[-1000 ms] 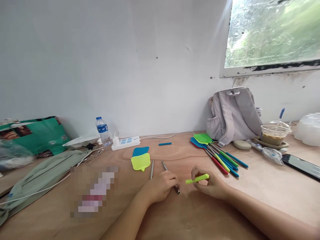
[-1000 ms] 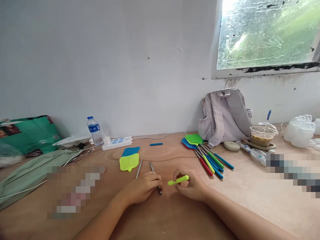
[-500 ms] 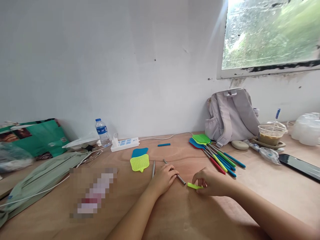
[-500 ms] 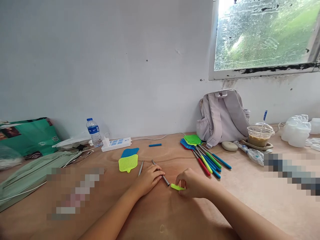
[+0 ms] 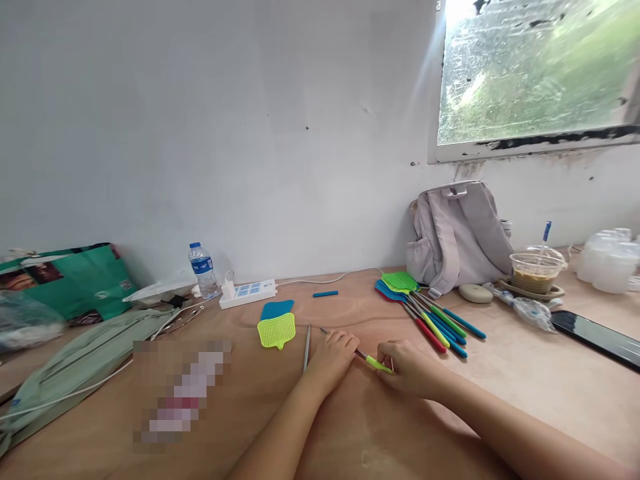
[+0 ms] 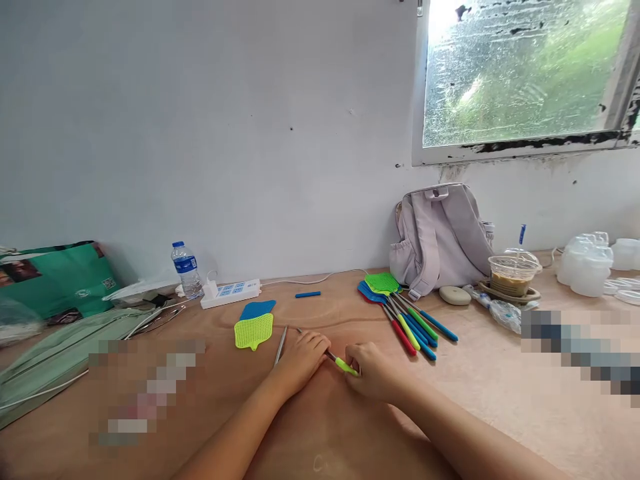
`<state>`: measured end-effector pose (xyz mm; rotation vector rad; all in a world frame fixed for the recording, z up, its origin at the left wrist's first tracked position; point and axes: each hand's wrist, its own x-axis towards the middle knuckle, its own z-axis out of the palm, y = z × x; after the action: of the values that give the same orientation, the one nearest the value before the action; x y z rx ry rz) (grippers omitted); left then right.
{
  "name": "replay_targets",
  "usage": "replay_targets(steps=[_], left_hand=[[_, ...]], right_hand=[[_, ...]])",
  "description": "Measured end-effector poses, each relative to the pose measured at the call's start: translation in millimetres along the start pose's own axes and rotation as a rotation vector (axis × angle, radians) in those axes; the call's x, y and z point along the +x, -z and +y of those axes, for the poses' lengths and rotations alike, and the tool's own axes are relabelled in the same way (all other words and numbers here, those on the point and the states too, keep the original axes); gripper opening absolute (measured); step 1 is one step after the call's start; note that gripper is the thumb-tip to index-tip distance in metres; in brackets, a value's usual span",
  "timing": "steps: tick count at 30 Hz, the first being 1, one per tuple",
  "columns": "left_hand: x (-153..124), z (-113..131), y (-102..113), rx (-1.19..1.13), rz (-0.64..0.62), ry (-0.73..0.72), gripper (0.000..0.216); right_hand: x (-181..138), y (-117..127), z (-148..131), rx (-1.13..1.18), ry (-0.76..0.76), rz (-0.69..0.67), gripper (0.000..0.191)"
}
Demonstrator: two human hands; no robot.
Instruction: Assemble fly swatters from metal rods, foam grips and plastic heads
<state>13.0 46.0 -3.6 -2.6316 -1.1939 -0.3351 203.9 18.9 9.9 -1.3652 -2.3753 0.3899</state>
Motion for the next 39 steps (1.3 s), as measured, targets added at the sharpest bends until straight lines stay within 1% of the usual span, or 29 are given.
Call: replay_targets(steps=[3,5,8,11,14,16,19,22,26,28,30,32,33,35,37,39], left_hand=[[-1,0,1,0.055,0.032,-0.067,0.015],[-3,0,4,0.079,0.077,-0.092,0.016],[-6,-2,11,0.078,0.135,-0.090,0.017],[-9,0,21,0.025,0.145,-0.090,0.018],[-15,5,30,-0.118,0.150,-0.085,0.021],[-19,11,34,-0.206,0.179,-0.055,0.032],[-25,20,37,-0.252,0.206,-0.028,0.044],[-27,28,37,-0.246,0.197,-0.057,0.047],[-25,33,33,-0.207,0.198,-0.114,0.049],[-25,34,32,-0.211,0.216,-0.129,0.051],[-25,34,33,-0.234,0.226,-0.143,0.052],[-24,32,36,-0.275,0.211,-0.149,0.053],[-24,29,38,-0.311,0.203,-0.140,0.054],[-24,19,44,-0.402,0.225,-0.078,0.056],[-26,1,49,-0.475,0.309,0.043,0.055],[-32,-25,52,-0.479,0.415,0.181,0.048]], right_hand=[[1,2,0,0.011,0.035,0.040,0.008],[1,5,1,0.032,0.058,0.098,0.009],[1,12,2,0.098,0.166,0.168,0.011],[0,17,5,0.147,0.291,0.191,0.011],[-1,18,7,0.154,0.352,0.206,0.009],[-2,16,8,0.159,0.378,0.215,0.009],[-4,13,8,0.162,0.421,0.235,0.012],[-5,8,6,0.174,0.457,0.269,0.015],[-6,-4,5,0.210,0.498,0.309,0.025],[-6,-9,4,0.220,0.499,0.345,0.025],[-5,-12,2,0.224,0.478,0.367,0.022],[-5,-8,-2,0.209,0.460,0.341,0.018],[-4,-5,-4,0.182,0.457,0.297,0.016],[-3,5,-7,0.082,0.458,0.163,0.018],[-2,15,-7,-0.038,0.435,0.040,0.023],[-1,21,-2,-0.095,0.389,-0.007,0.028]])
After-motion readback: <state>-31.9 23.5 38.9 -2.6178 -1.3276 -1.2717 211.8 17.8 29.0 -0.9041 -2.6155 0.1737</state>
